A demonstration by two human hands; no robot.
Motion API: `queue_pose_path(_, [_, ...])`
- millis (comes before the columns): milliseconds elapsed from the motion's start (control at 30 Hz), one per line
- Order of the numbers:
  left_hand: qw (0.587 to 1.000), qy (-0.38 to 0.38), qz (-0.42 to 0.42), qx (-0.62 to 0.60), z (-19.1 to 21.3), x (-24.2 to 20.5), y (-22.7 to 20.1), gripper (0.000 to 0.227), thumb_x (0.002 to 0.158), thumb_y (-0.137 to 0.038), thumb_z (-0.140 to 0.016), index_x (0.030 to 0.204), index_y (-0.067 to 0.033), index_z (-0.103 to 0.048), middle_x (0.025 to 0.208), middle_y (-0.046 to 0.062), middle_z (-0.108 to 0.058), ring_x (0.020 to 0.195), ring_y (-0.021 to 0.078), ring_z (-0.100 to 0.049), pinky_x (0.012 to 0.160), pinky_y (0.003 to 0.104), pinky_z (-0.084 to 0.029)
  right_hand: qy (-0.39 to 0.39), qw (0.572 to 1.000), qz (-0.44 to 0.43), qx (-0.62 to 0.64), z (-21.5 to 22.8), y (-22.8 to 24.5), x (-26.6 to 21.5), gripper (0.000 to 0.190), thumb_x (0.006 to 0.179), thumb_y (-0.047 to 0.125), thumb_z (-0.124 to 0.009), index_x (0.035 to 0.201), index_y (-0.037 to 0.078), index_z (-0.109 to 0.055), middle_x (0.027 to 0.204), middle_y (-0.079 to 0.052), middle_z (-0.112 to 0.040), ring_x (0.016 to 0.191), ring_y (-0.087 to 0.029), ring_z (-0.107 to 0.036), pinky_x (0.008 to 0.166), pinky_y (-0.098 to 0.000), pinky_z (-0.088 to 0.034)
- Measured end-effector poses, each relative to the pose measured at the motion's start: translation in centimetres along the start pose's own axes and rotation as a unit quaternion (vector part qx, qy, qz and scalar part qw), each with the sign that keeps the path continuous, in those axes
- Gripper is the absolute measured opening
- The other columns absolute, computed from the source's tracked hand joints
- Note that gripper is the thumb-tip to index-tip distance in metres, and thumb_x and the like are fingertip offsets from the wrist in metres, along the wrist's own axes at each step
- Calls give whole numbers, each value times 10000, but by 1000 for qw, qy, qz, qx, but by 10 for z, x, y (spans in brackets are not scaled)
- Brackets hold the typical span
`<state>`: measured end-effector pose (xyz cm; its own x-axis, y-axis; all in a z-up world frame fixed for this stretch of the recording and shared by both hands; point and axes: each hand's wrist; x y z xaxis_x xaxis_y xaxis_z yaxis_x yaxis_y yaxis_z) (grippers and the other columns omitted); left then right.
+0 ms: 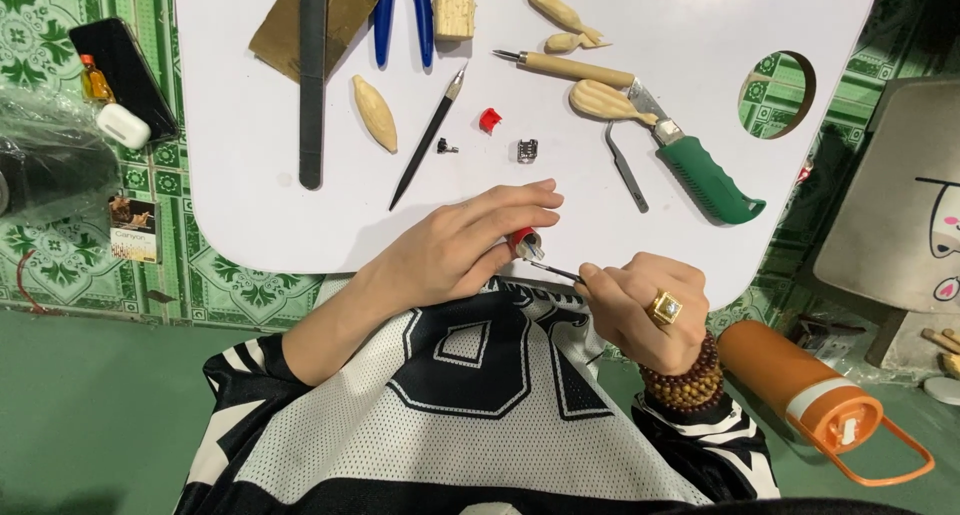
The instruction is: Disassembling and reassembling a small lighter to repair its mechanism, handling tiny internal components.
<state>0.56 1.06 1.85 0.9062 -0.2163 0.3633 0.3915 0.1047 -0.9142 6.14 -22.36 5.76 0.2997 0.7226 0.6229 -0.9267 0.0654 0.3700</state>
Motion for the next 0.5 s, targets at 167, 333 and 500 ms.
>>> queue_pose_path(167, [1000, -6, 2, 2, -1, 0, -1, 275, 1041, -98, -548, 1302, -14, -578, 1312, 183, -636, 1262, 381, -635, 1004, 471, -566, -24, 999, -20, 14, -9, 0, -11, 150, 883, -100, -628, 980, -149, -732, 646, -124, -592, 423, -186, -476, 393, -310, -432])
queue_pose_path(333, [1000, -14, -9, 15, -3, -3, 2, 266, 1045, -104, -531, 1284, -2, -588, 1301, 187, -645, 1284, 390, -615, 1014, 486, -555, -39, 999, -32, 9, -8, 3, -7, 141, 897, -89, -619, 953, -143, -737, 638, -112, -583, 432, -199, -475, 405, -311, -418])
queue_pose_path(500, [999, -11, -15, 50, -1, -4, 5, 267, 1034, -87, -524, 1276, -1, -596, 1284, 195, -649, 1286, 406, -603, 1019, 516, -550, 34, 997, -63, -3, 10, 10, 15, 120, 873, -165, -633, 943, -133, -725, 621, -111, -536, 430, -201, -487, 399, -290, -430])
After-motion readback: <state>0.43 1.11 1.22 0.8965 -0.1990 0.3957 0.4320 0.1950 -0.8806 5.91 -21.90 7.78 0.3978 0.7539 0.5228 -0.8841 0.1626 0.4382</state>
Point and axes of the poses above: each hand's wrist, its own x-axis towards the middle knuckle, its own z-axis out of the back of the hand, y = z × x
